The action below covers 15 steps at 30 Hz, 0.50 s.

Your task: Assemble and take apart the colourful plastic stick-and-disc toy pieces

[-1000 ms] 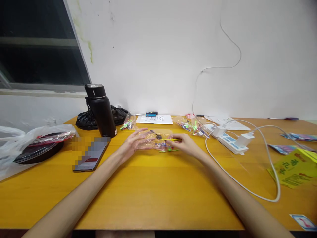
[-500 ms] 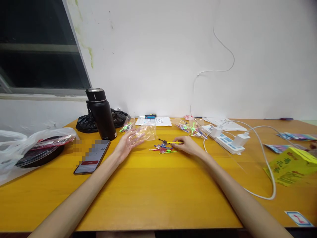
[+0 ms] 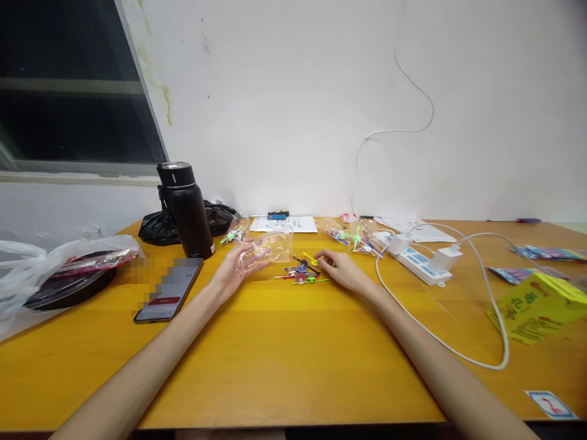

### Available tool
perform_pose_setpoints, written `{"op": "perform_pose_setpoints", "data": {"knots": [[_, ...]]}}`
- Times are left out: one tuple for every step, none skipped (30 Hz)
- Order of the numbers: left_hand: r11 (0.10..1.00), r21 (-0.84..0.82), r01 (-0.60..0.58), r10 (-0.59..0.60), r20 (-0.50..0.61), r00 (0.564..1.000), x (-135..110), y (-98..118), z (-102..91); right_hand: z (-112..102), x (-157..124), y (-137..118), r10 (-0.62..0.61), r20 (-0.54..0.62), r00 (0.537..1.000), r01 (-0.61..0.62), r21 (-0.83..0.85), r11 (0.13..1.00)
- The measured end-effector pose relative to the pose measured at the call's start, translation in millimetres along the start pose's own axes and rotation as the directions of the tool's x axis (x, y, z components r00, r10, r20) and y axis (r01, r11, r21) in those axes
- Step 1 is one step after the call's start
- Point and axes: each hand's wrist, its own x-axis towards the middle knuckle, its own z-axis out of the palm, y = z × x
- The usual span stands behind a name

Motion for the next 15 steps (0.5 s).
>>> {"op": "perform_pose_setpoints", "data": {"knots": [[1.000,0.003,0.004,-0.004,0.007,1.000,-0.4,0.0,0.4,-0.5,-0.4,0.2,-0.010,-0.002,1.000,0.010,-0.015,1.000],[1.000,0.007,0.011,-0.011,0.020,1.000,-0.9,0.0,0.9,-1.1,-0.8,0.6,-0.021,-0.003,1.000,0.021,-0.027,0.999],[1.000,0.010,0.018,-0.018,0.035,0.999,-1.6,-0.1,1.5,-1.6,-1.0,1.2,-0.034,-0.001,0.999,0.034,-0.036,0.999],[1.000,0.013,0.026,-0.027,0.054,0.998,-2.3,-0.3,2.1,-2.0,-1.0,1.7,-0.046,0.000,0.999,0.045,-0.046,0.998],[0.999,0.016,0.032,-0.033,0.074,0.997,-3.0,-0.6,2.8,-2.2,-1.0,1.8,-0.055,-0.009,0.998,0.054,-0.058,0.997],[0.999,0.019,0.037,-0.038,0.094,0.995,-3.7,-1.0,3.4,-2.3,-0.8,1.3,-0.063,-0.036,0.997,0.061,-0.071,0.996],[0.999,0.023,0.039,-0.042,0.113,0.993,-4.4,-1.4,4.0,-2.2,-0.7,-0.2,-0.072,-0.078,0.994,0.066,-0.080,0.995],[0.999,0.026,0.040,-0.043,0.131,0.990,-4.9,-1.9,4.5,-2.1,-0.6,-3.0,-0.081,-0.131,0.988,0.071,-0.075,0.995],[0.999,0.028,0.041,-0.045,0.146,0.988,-5.4,-2.4,5.0,-2.0,-0.6,-7.2,-0.085,-0.182,0.980,0.078,-0.045,0.996],[0.999,0.030,0.041,-0.045,0.158,0.986,-5.9,-2.9,5.4,-1.8,-0.9,-12.9,-0.085,-0.220,0.972,0.090,0.012,0.996],[0.999,0.032,0.041,-0.045,0.169,0.985,-6.3,-3.3,5.9,-1.6,-1.4,-19.7,-0.083,-0.234,0.969,0.106,0.090,0.990],[0.999,0.036,0.038,-0.044,0.178,0.983,-6.9,-3.5,6.5,-1.1,-2.2,-27.4,-0.081,-0.227,0.971,0.123,0.179,0.976],[0.998,0.045,0.035,-0.043,0.189,0.981,-7.6,-3.7,7.3,-0.3,-3.3,-35.3,-0.085,-0.207,0.975,0.138,0.261,0.955],[0.998,0.060,0.031,-0.042,0.202,0.978,-8.4,-3.7,8.3,0.9,-4.6,-43.1,-0.096,-0.183,0.978,0.152,0.322,0.934],[0.997,0.076,0.026,-0.042,0.217,0.975,-9.4,-3.6,9.5,2.5,-6.0,-50.1,-0.108,-0.157,0.982,0.160,0.371,0.915]]}}
